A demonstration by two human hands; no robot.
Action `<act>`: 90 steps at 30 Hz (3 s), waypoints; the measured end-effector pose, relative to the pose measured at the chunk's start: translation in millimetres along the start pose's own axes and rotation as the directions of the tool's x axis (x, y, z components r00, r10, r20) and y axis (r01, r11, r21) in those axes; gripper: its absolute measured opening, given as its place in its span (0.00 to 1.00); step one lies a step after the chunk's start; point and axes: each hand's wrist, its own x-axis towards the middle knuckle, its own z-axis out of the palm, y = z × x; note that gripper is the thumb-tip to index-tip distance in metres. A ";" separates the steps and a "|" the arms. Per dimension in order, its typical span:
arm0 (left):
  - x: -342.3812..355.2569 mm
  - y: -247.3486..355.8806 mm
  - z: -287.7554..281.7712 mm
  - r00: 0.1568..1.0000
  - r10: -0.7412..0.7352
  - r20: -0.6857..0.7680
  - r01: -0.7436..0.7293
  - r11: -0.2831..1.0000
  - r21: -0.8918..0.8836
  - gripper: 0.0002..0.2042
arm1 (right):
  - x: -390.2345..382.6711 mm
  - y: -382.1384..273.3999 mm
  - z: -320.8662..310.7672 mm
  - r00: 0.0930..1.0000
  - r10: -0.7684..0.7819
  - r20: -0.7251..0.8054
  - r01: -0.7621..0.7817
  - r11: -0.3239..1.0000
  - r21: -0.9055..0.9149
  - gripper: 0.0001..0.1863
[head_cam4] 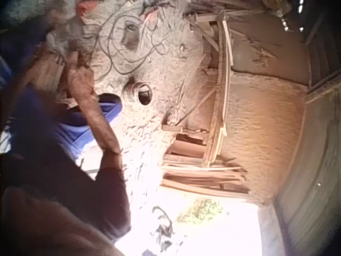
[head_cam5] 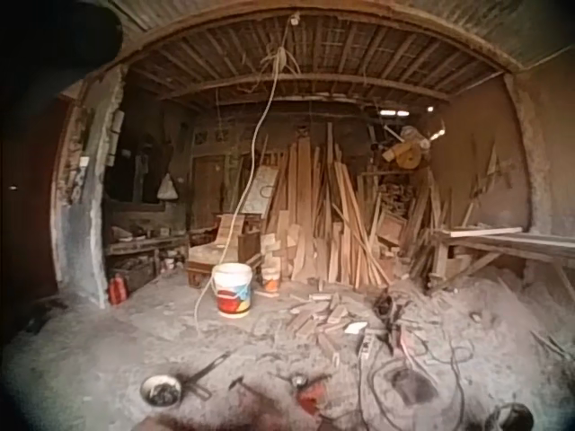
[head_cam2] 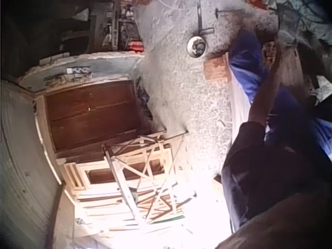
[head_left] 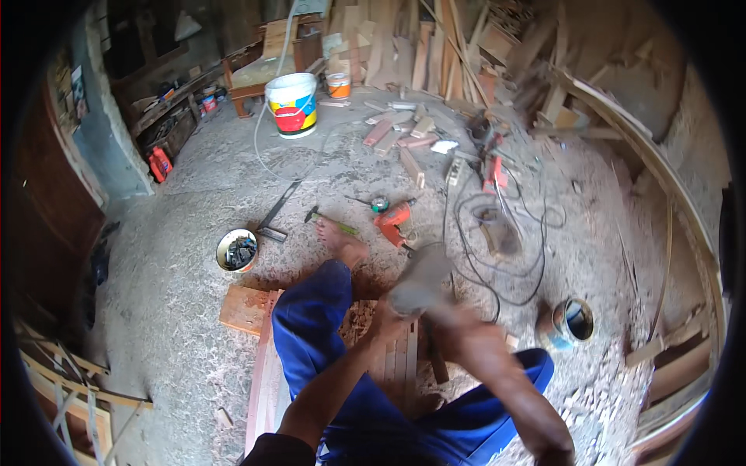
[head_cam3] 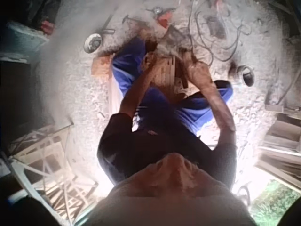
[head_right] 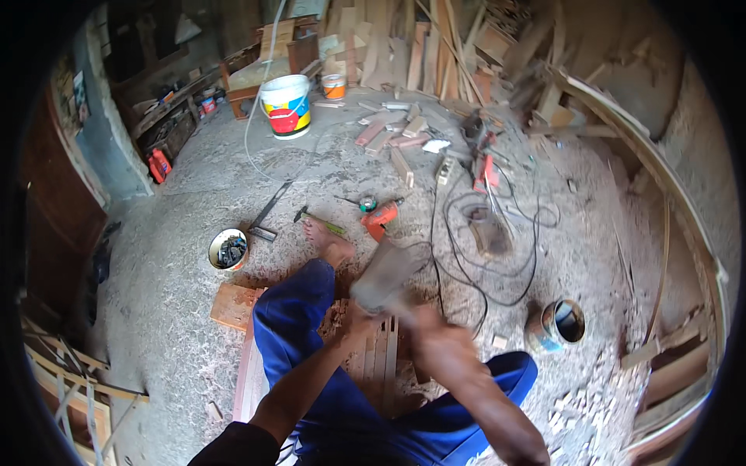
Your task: The person carves out rectangular mortises in a wooden beam using a hammer and a chisel while sitting on the floor.
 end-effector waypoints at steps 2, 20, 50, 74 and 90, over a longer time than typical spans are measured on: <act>-0.2 -17.8 -17.6 0.995 0.023 -0.093 0.027 0.865 0.501 0.11 | 14.5 -6.1 57.6 0.999 0.032 -0.043 -0.016 0.940 0.340 0.31; 38.0 158.7 -24.1 0.861 0.479 -0.172 -0.468 0.878 0.102 0.11 | -38.8 29.5 144.7 0.828 0.389 0.404 0.008 -0.730 0.684 0.07; 31.0 33.8 -6.4 0.944 0.262 -0.198 -0.265 0.964 0.012 0.12 | -35.5 0.0 116.7 0.886 0.463 -0.017 -0.104 0.236 0.966 0.30; 95.6 -16.3 29.7 0.898 0.344 -0.276 -0.373 0.926 -0.058 0.10 | 75.3 14.8 -3.1 0.996 -0.069 -0.059 0.076 0.991 0.114 0.31; 129.4 -22.0 17.6 0.962 0.065 -0.265 -0.137 0.955 -0.262 0.08 | 156.4 32.1 -12.8 0.964 -0.128 0.233 0.096 0.985 0.146 0.24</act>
